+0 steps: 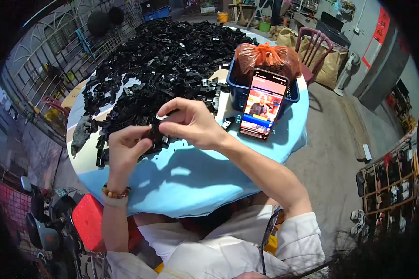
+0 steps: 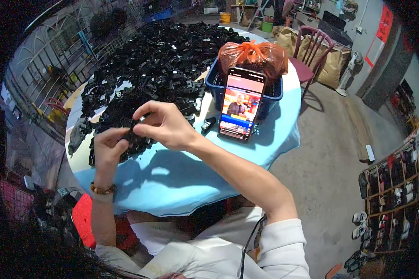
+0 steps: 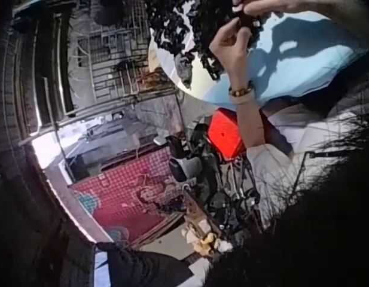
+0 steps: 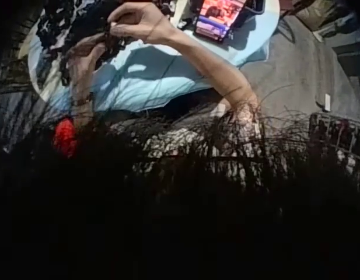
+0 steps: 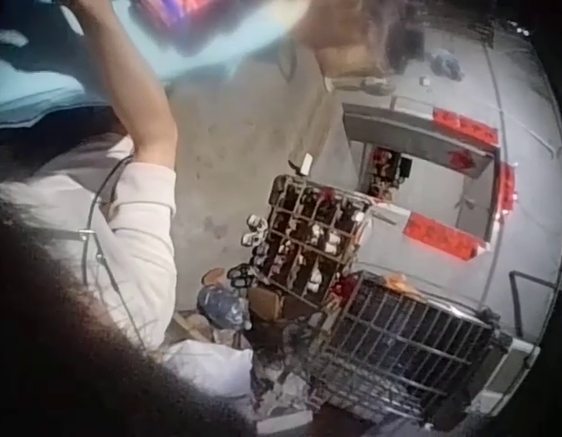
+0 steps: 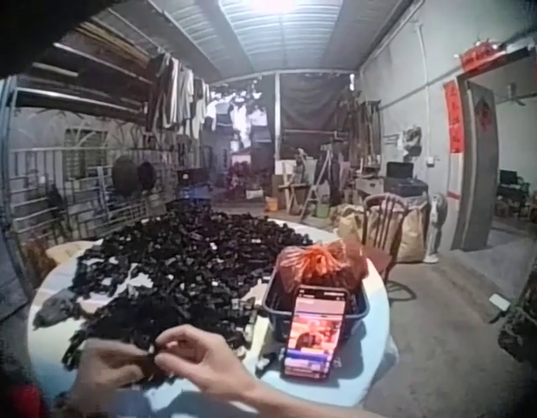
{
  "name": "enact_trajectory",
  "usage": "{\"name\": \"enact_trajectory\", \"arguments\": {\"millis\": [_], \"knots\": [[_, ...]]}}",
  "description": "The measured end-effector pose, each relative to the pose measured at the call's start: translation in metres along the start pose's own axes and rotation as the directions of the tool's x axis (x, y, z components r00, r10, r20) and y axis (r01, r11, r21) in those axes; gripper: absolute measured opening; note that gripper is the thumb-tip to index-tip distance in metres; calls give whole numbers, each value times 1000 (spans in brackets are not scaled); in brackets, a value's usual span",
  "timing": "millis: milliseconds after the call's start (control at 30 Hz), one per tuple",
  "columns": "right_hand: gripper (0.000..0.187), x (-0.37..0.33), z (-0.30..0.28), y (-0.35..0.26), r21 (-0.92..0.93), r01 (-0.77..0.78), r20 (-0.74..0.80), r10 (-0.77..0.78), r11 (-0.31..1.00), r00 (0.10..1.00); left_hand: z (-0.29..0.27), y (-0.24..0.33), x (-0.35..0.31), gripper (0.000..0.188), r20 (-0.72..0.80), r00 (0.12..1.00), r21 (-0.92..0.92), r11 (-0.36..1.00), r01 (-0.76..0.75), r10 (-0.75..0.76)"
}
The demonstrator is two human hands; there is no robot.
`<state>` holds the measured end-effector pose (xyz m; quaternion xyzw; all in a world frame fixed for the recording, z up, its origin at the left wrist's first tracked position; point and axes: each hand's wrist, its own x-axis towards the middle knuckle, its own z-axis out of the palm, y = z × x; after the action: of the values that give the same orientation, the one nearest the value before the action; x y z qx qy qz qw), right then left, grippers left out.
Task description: The recorder is inspecting and sorting small black plastic parts from a large pile on a table.
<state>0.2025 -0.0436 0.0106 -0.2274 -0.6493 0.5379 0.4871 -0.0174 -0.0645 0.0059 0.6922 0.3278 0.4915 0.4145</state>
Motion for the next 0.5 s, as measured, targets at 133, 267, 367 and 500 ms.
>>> {"name": "enact_trajectory", "arguments": {"millis": [133,267,367,500], "knots": [[28,-7,0,-10,66,-106,429,68,992,901,-29,-2,-22,28,79,996,89,995,-39,32],[37,-20,18,-17,-70,-100,781,117,993,614,-29,11,-40,30,109,989,716,682,-148,100],[41,-25,24,-20,-146,-58,785,151,988,601,-23,9,-51,31,222,967,811,528,-254,124],[34,-16,3,-10,-271,105,594,80,957,800,-23,-3,-47,34,222,971,769,597,-228,85]]}}
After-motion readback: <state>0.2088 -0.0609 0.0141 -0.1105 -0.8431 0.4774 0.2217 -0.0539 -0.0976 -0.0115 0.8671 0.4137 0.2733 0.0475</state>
